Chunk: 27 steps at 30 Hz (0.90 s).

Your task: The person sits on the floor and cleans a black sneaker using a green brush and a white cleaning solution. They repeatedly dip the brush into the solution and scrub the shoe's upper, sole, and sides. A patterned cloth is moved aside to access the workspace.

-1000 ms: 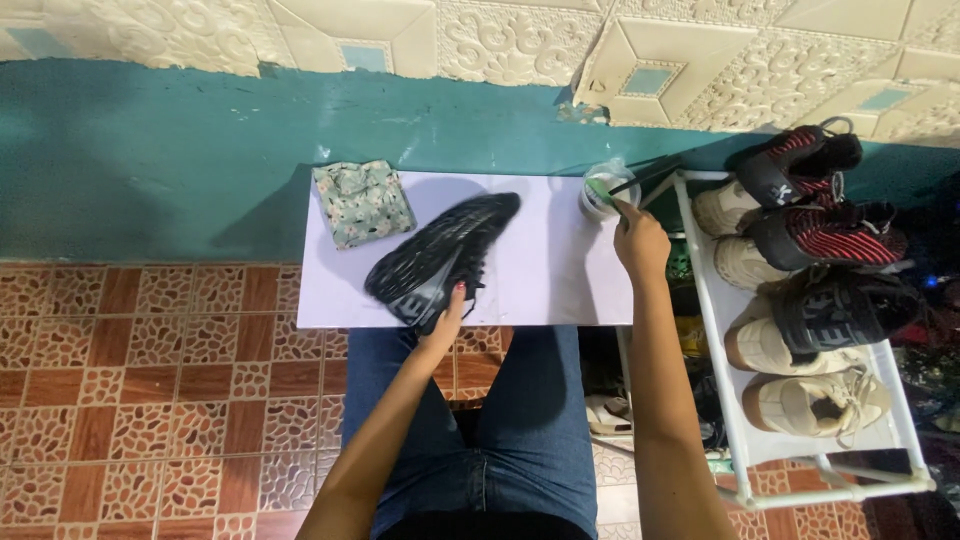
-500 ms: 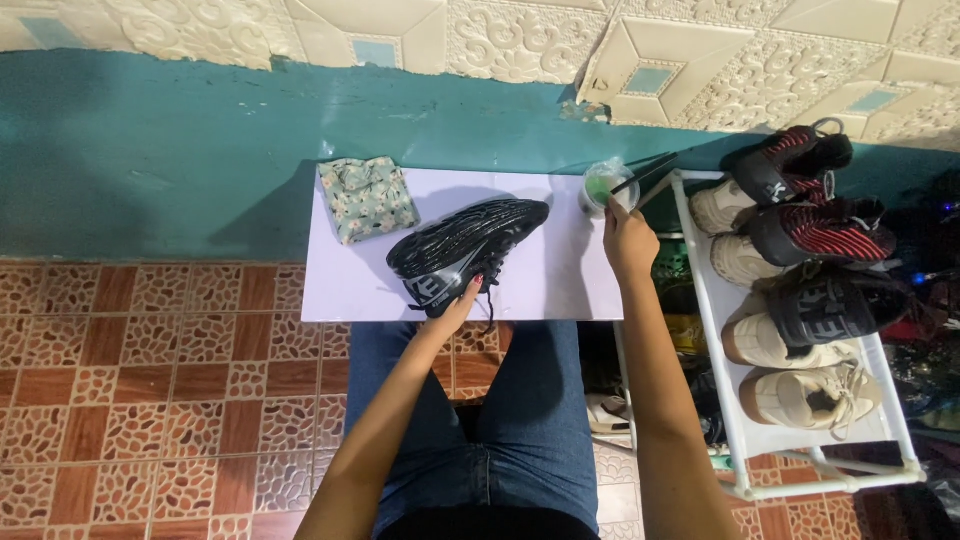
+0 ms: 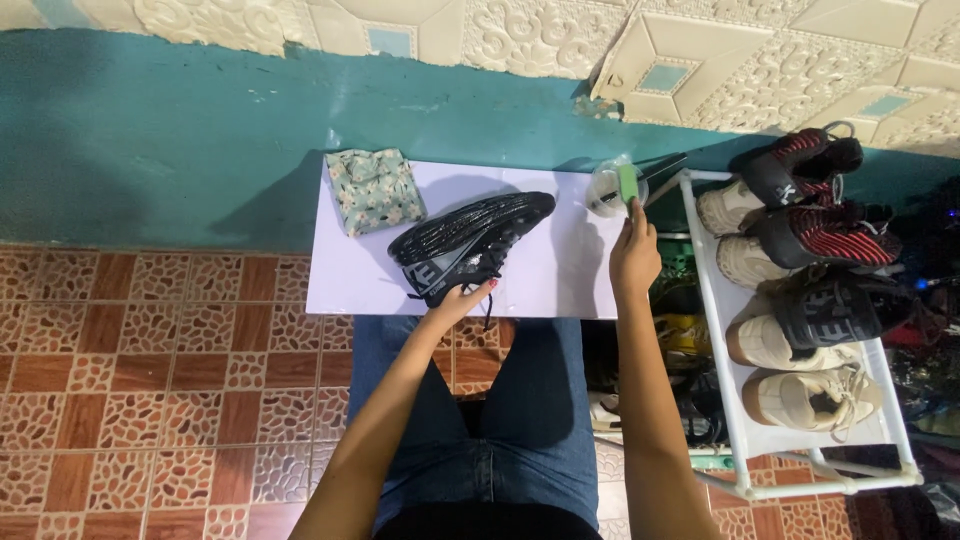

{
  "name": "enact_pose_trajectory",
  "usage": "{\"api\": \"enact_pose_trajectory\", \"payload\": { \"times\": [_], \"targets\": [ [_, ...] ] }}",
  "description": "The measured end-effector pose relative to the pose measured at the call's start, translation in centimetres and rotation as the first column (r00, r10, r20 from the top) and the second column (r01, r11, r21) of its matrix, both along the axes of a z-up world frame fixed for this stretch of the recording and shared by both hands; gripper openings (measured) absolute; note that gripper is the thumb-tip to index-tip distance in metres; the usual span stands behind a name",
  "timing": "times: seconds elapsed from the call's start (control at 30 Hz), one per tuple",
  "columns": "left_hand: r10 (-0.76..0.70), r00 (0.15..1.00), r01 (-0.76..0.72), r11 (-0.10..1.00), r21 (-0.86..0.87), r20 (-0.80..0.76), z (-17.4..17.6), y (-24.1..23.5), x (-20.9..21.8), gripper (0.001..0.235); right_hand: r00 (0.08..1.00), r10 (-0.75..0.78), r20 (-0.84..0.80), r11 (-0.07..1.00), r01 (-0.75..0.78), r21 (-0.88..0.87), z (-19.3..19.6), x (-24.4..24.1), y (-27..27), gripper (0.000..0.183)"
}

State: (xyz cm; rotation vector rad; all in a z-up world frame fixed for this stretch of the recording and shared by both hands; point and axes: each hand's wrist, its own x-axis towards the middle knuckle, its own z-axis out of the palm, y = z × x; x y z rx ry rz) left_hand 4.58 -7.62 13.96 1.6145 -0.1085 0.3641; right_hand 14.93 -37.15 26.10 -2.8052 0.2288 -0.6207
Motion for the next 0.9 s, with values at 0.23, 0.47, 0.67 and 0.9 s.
{"api": "enact_pose_trajectory", "payload": {
  "times": [0.23, 0.47, 0.67, 0.9],
  "targets": [
    [-0.059, 0.998, 0.059, 0.998, -0.005, 0.02, 1.6, 0.8, 0.7, 0.034, 1.0, 0.001, 0.011, 1.0, -0.001, -0.019, -0.1, -1.2, 1.1, 0.041],
    [-0.024, 0.998, 0.025, 1.0, -0.008, 0.054, 3.4, 0.9, 0.9, 0.041, 0.998, 0.028, 0.053, 0.998, -0.026, -0.052, -1.4, -0.4, 0.3, 0.044],
    [-0.049, 0.991, 0.044, 0.998, -0.037, -0.125, -2.3, 0.3, -0.6, 0.047, 1.0, 0.013, -0.025, 0.993, -0.016, -0.116, 0.0, -1.1, 0.7, 0.048],
    [-0.1, 0.913, 0.09, 0.995, -0.043, -0.396, 2.6, 1.1, -1.9, 0.061, 0.997, 0.08, -0.003, 0.986, -0.08, -0.144, -0.8, -1.8, 0.8, 0.061]
  ]
}}
